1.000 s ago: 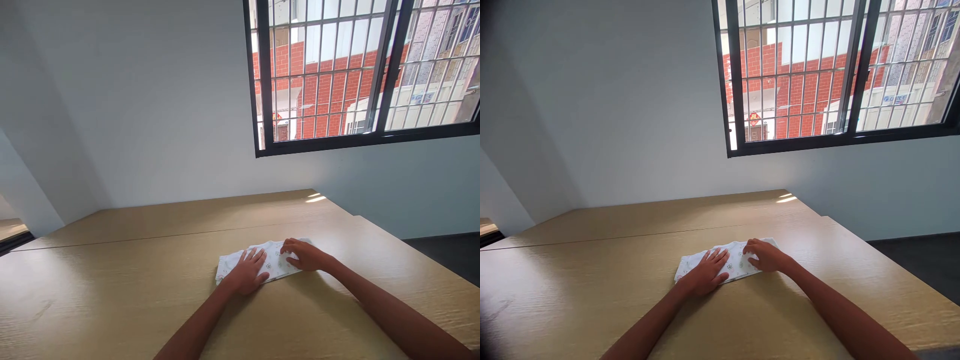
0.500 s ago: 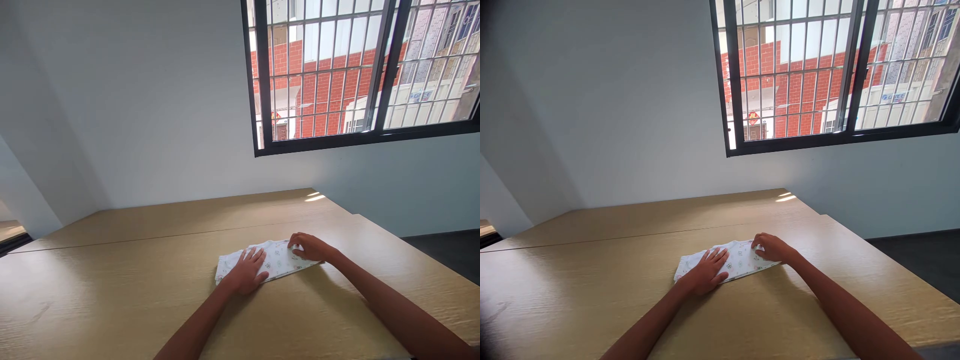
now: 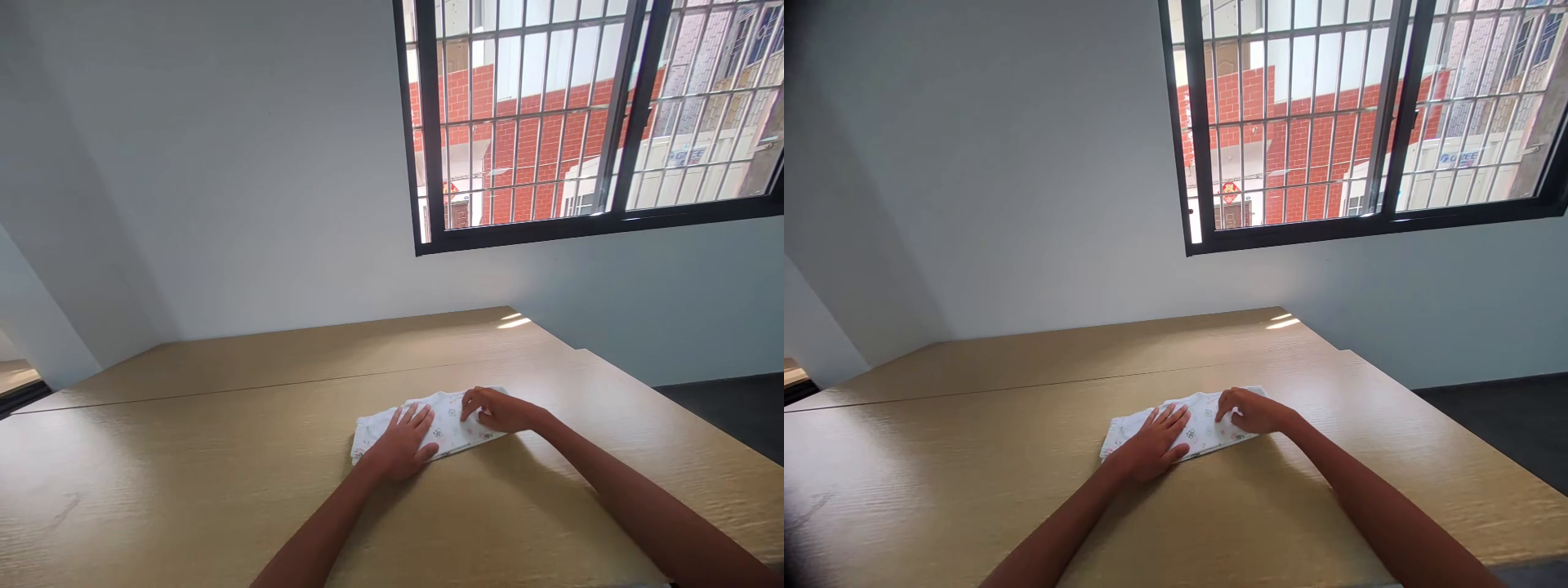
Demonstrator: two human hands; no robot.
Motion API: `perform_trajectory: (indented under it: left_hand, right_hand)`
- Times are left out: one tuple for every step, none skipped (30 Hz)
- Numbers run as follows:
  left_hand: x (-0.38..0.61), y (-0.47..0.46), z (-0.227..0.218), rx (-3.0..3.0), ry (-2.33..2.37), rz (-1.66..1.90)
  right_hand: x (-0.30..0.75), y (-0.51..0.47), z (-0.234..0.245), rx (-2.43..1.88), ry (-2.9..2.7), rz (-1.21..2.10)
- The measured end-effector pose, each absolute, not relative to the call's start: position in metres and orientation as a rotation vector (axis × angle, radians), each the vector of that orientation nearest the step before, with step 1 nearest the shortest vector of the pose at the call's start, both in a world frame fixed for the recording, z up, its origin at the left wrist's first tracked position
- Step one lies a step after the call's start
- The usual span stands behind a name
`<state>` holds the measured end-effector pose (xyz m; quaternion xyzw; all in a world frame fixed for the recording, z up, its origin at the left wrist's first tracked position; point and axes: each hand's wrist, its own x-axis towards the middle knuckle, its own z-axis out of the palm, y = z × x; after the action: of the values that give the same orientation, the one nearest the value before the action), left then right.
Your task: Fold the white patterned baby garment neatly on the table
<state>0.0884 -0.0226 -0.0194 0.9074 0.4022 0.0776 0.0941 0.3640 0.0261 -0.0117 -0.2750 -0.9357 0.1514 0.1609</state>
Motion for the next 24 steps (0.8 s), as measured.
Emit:
perform_trajectory:
  left_hand:
    - [0.089, -0.022, -0.02, 2.692, 1.193, 0.23]
    - [0.089, -0.022, -0.02, 2.694, 1.193, 0.231]
    - [0.089, -0.022, -0.02, 2.696, 1.194, 0.234]
    - [0.089, -0.022, -0.021, 2.697, 1.193, 0.236]
    - [0.089, -0.022, -0.021, 2.697, 1.193, 0.238]
    - [0.088, -0.022, -0.021, 2.698, 1.191, 0.24]
    - [0.088, -0.022, -0.021, 2.698, 1.19, 0.242]
    - [0.088, -0.022, -0.021, 2.699, 1.189, 0.245]
    - [0.088, -0.022, -0.021, 2.699, 1.187, 0.248]
    - [0.089, -0.022, -0.021, 2.7, 1.186, 0.25]
    - [0.089, -0.022, -0.021, 2.701, 1.186, 0.254]
    - [0.089, -0.022, -0.021, 2.701, 1.185, 0.256]
    - [0.088, -0.022, -0.022, 2.699, 1.184, 0.26]
    - [0.088, -0.022, -0.022, 2.698, 1.183, 0.263]
    - [0.088, -0.022, -0.022, 2.697, 1.182, 0.266]
    - [0.087, -0.022, -0.023, 2.695, 1.179, 0.27]
    - [0.087, -0.022, -0.023, 2.694, 1.175, 0.273]
    - [0.087, -0.022, -0.023, 2.692, 1.172, 0.274]
    - [0.087, -0.022, -0.023, 2.689, 1.172, 0.277]
    - [0.087, -0.022, -0.023, 2.685, 1.172, 0.276]
    - [0.087, -0.023, -0.023, 2.681, 1.173, 0.273]
    - [0.087, -0.023, -0.022, 2.677, 1.175, 0.267]
    - [0.087, -0.024, -0.021, 2.673, 1.178, 0.258]
    - [0.087, -0.024, -0.02, 2.67, 1.181, 0.248]
  right_hand:
    - [0.369, 0.03, -0.012, -0.828, -2.663, 0.416]
    - [0.373, 0.034, -0.012, -0.875, -2.654, 0.398]
    - [0.377, 0.037, -0.013, -0.923, -2.647, 0.38]
    - [0.38, 0.04, -0.013, -0.967, -2.643, 0.362]
    - [0.382, 0.041, -0.013, -1.005, -2.641, 0.344]
    - [0.382, 0.041, -0.013, -1.035, -2.639, 0.326]
    - [0.381, 0.04, -0.013, -1.056, -2.637, 0.306]
    - [0.379, 0.038, -0.013, -1.067, -2.636, 0.286]
    - [0.375, 0.035, -0.012, -1.067, -2.638, 0.27]
    - [0.371, 0.031, -0.011, -1.055, -2.647, 0.259]
    - [0.366, 0.026, -0.01, -1.032, -2.662, 0.256]
    - [0.361, 0.021, -0.01, -1.001, -2.685, 0.263]
    - [0.356, 0.016, -0.009, -0.968, -2.711, 0.277]
    - [0.351, 0.012, -0.009, -0.937, -2.737, 0.295]
    - [0.347, 0.009, -0.009, -0.914, -2.758, 0.311]
    - [0.345, 0.006, -0.008, -0.901, -2.772, 0.325]
    - [0.343, 0.005, -0.008, -0.898, -2.781, 0.336]
    - [0.343, 0.006, -0.008, -0.907, -2.786, 0.346]
    - [0.345, 0.007, -0.008, -0.926, -2.788, 0.356]
    - [0.348, 0.01, -0.008, -0.955, -2.787, 0.366]
    - [0.352, 0.014, -0.007, -0.994, -2.781, 0.373]
    - [0.357, 0.018, -0.007, -1.041, -2.772, 0.378]
    - [0.362, 0.022, -0.007, -1.092, -2.759, 0.38]
    - [0.367, 0.026, -0.007, -1.144, -2.745, 0.38]
